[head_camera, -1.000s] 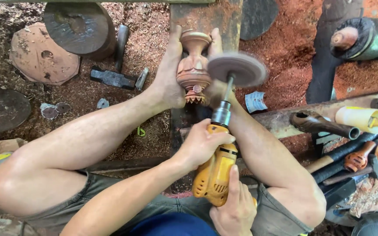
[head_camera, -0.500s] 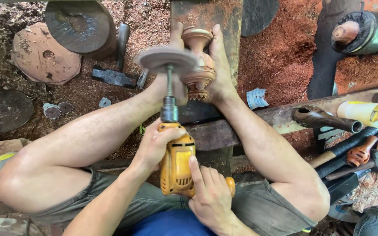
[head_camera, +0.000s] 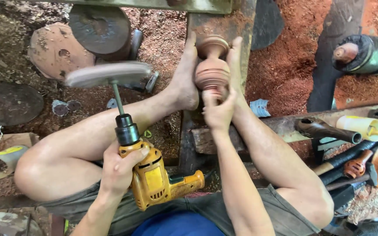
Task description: Polishing and buffing wooden decorative components using a power drill with a buffing attachment while stabilizing the objects with feet.
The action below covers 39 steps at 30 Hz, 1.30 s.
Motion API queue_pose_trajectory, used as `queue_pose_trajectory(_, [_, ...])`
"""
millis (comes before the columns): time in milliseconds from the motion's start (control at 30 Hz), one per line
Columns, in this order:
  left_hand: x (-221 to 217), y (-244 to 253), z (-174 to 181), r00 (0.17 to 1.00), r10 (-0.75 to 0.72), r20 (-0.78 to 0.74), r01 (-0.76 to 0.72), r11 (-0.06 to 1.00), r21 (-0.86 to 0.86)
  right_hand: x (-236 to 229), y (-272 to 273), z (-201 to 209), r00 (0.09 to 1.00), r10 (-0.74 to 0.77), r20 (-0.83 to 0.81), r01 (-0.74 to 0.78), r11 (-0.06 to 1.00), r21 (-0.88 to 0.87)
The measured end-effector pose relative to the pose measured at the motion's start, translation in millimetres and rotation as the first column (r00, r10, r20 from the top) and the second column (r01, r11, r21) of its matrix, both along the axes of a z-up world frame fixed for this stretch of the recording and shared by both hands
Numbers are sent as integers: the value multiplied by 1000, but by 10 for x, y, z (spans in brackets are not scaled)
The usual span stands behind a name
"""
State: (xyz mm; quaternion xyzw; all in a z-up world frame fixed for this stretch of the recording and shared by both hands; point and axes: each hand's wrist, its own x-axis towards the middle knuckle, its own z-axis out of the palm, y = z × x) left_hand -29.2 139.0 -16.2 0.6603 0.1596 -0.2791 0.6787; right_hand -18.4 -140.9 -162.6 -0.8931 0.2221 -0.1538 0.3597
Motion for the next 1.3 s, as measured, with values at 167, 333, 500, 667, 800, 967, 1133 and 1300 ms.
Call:
queue_pose_trajectory(167, [-2, -72, -129, 996, 9, -84, -16, 996, -90, -196, -208, -351, 960, -273, -69, 52, -69, 996])
queue_pose_trajectory(333, [60, -441, -169, 973, -6, -230, -40, 980, -193, -2, -67, 669, 944, -20, -330, 312, 387, 868])
queue_pose_trajectory(500, [169, -789, -85, 948, -29, -316, -73, 949, -306, 921, -390, 736, 978, 165, 130, -94, -214, 972])
queue_pose_trajectory(667, [187, -1114, -93, 963, -71, -260, 1, 965, -261, 974, -283, 999, 988, 146, 43, 9, -336, 942])
queue_pose_trajectory(800, [198, -1240, 23, 957, -111, -268, 49, 973, -225, 966, -343, 896, 993, 82, 88, -70, -210, 975])
queue_pose_trajectory(967, [108, -1646, -31, 955, -239, -177, 179, 936, -302, 938, -451, 715, 994, 105, -24, 3, 191, 982])
queue_pose_trajectory(1133, [6, -2005, -171, 919, -352, -179, 306, 921, -243, 964, -500, 654, 988, 137, 72, -71, -16, 997])
queue_pose_trajectory(1300, [-17, -1893, -214, 899, -417, -136, 399, 906, -142, 1017, -443, 537, 973, 131, 192, -147, -294, 944])
